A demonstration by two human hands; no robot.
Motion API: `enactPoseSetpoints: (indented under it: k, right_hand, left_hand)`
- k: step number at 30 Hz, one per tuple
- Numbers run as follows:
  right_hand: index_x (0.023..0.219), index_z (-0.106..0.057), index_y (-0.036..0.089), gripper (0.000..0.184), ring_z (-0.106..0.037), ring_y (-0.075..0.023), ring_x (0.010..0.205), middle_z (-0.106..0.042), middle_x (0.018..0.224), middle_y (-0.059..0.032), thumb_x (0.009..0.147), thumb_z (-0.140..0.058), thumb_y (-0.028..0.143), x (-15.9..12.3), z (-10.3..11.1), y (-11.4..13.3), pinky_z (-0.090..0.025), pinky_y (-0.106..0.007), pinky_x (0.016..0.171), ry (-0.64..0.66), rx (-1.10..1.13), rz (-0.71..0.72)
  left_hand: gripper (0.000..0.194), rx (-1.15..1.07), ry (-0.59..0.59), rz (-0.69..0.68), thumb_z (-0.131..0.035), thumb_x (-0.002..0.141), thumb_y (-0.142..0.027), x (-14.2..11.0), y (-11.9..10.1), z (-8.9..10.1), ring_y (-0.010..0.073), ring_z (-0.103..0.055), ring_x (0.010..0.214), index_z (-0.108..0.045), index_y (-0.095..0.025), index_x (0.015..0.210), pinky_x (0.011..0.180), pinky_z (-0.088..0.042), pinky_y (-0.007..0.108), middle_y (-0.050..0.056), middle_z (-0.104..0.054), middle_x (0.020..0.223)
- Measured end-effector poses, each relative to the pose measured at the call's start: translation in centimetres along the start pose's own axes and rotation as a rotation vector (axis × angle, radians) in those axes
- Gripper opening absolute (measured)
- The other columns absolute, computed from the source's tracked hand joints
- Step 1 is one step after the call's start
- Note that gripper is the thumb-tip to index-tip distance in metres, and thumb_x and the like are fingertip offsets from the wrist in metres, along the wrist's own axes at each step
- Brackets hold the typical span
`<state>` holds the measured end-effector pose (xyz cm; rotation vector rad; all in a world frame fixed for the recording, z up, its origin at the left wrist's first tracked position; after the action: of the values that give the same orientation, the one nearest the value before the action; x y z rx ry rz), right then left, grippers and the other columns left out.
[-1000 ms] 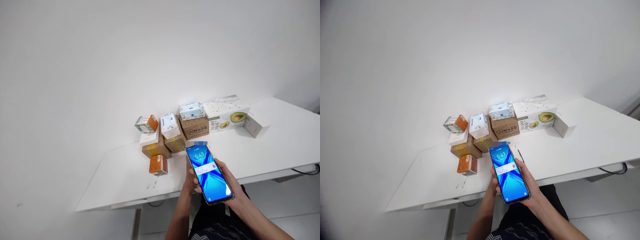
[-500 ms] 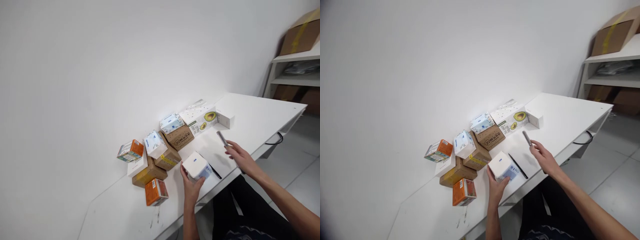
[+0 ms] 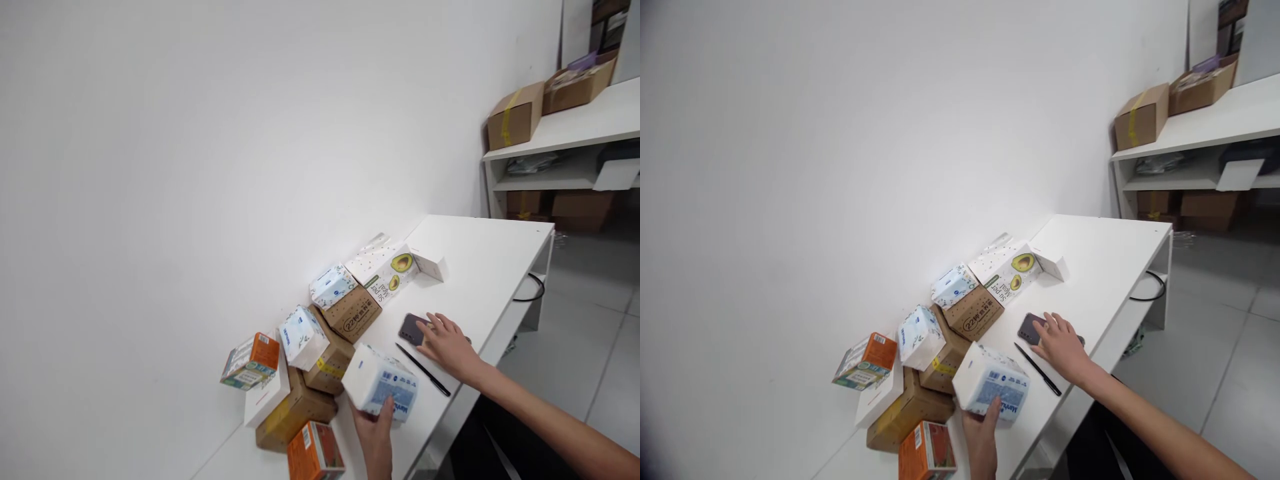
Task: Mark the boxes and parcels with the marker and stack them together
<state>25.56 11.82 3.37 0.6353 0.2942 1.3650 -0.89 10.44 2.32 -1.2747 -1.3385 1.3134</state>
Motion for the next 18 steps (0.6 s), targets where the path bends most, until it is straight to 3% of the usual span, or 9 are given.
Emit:
enactPoseSetpoints:
  k: [3,5,6,9,12,15,18]
  right_hand:
    - [0.146,-0.038,0.023,0.059,-0.044,-0.0284,0.131,-0.044,0.146,-0.014,0.094,-0.037,0.051,-1.6,1.6,2.5,-0.04,-0.044,0.104,0.279,0.601,0.066]
    - [0.152,-0.023,0.027,0.071,-0.048,-0.0274,0.128,-0.039,0.15,-0.0124,0.09,-0.041,0.058,-3.4,2.4,4.3,-0.046,-0.04,0.099,0.456,0.862,0.093]
    - [0.152,-0.02,0.027,0.079,-0.047,-0.0286,0.129,-0.034,0.152,-0.0124,0.086,-0.048,0.06,-4.2,2.8,4.8,-0.046,-0.04,0.099,0.484,0.914,0.092]
    - [0.151,-0.024,0.024,0.092,-0.04,-0.0329,0.133,-0.027,0.156,-0.0132,0.076,-0.064,0.058,-5.4,3.5,3.7,-0.041,-0.041,0.104,0.362,0.892,-0.005]
    - [0.146,-0.036,0.023,0.083,-0.052,-0.0337,0.122,-0.04,0.148,-0.0146,0.075,-0.064,0.057,-5.8,3.9,1.1,-0.049,-0.042,0.095,0.274,0.878,-0.143]
    - [0.138,-0.045,0.022,0.075,-0.06,-0.034,0.108,-0.054,0.132,-0.0149,0.075,-0.063,0.059,-5.1,6.3,-2.6,-0.055,-0.043,0.081,0.1,0.739,-0.223]
    - [0.137,-0.046,0.018,0.078,-0.055,-0.041,0.109,-0.051,0.129,-0.0197,0.074,-0.062,0.061,-3.0,10.3,-5.9,-0.053,-0.05,0.078,-0.202,0.385,-0.196]
  left_hand:
    - [0.079,-0.149,-0.011,0.055,-0.084,0.061,-0.038,-0.5,-0.4,-0.3,0.0301,-0.07,0.092,-0.048,-0.016,0.128,0.082,-0.055,0.042,0.014,-0.071,0.102]
    - [0.079,-0.287,0.022,0.079,-0.083,0.062,-0.04,-1.5,-0.8,-2.1,0.031,-0.068,0.098,-0.047,-0.02,0.13,0.086,-0.054,0.043,0.013,-0.07,0.107]
    - [0.079,-0.341,0.046,0.094,-0.082,0.063,-0.041,-2.0,-1.0,-3.3,0.0313,-0.067,0.101,-0.047,-0.022,0.131,0.088,-0.054,0.043,0.013,-0.069,0.11]
    - [0.079,-0.389,0.144,0.134,-0.082,0.063,-0.043,-3.5,-1.0,-7.1,0.0312,-0.065,0.107,-0.049,-0.024,0.132,0.093,-0.052,0.043,0.012,-0.068,0.113]
    - [0.079,-0.341,0.295,0.147,-0.079,0.067,-0.046,-4.4,-0.9,-10.0,0.031,-0.061,0.113,-0.046,-0.024,0.135,0.095,-0.05,0.042,0.014,-0.062,0.123]
    - [0.077,-0.18,0.324,0.033,-0.072,0.074,-0.049,-4.7,-1.4,-9.7,0.0302,-0.051,0.126,-0.039,-0.028,0.139,0.096,-0.049,0.043,0.015,-0.046,0.142]
    - [0.064,0.132,0.22,-0.207,-0.068,0.08,-0.041,-5.6,-2.9,-7.0,0.0273,-0.048,0.127,-0.042,-0.027,0.136,0.102,-0.045,0.045,0.014,-0.047,0.139]
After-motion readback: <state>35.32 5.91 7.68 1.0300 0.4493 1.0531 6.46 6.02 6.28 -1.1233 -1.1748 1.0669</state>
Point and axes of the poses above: each hand's wrist, its own x-axis towards the middle knuckle, its own z-axis out of the back of the hand, y = z × x, the point moved 8 cm from there along x, towards the middle knuckle
